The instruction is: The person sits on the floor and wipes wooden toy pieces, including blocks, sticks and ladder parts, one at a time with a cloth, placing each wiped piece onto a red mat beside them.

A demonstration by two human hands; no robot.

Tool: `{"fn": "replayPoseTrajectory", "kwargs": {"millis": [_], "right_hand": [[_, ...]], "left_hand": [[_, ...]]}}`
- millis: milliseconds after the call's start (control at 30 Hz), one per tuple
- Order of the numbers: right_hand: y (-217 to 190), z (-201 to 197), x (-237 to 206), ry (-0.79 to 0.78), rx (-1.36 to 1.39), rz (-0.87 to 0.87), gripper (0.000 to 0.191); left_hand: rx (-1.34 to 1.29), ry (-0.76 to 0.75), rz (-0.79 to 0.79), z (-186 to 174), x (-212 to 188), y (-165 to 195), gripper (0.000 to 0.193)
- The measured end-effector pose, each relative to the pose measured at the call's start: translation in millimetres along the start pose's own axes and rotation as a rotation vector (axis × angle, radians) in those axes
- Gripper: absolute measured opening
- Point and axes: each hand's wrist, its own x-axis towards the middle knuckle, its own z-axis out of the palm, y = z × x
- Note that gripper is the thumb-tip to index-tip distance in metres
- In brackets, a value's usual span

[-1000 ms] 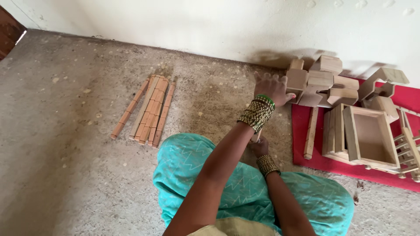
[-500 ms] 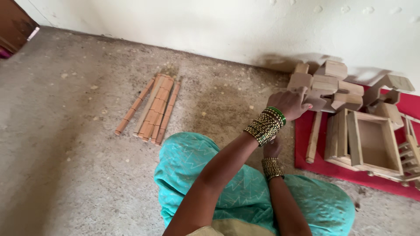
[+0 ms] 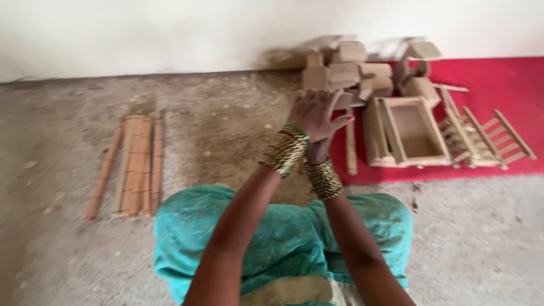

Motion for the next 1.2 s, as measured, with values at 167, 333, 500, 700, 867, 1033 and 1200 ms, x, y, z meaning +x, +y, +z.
{"fn": "replayPoseTrajectory", "kwargs": {"millis": [167, 333, 500, 700, 867, 1033, 1200], "right_hand": [[-9, -35, -35, 0.1, -0.429, 0.333, 0.06], [-27, -62, -92, 0.018, -1.924, 0.381, 0.041], [-31, -60, -99, 0.051, -1.883, 0.369, 0.05], [-42, -33, -92, -0.166, -2.318, 0.261, 0.043], [-61, -15, -85, -0.589, -2.308, 0.538, 0.041], [-121, -42, -62, -0.256, -2.838, 0.556, 0.025], [-138, -79, -55, 0.718, -2.737, 0.8, 0.049]], "left_hand": [[-0.067, -0.094, -0.154, -7, -6, -14, 0.069], [-0.044, -0.034, -0.171, -16, -13, -31, 0.06], [-0.242, 0.155, -0.315, -10, -18, -47, 0.05], [-1.004, 0.681, -0.073, 12, -41, -97, 0.075], [-1.252, 0.463, -0.538, 62, -89, -90, 0.035], [-1.494, 0.861, -0.675, 71, -107, -98, 0.018], [-1.654, 0.888, -0.534, 74, -110, -103, 0.022]]}}
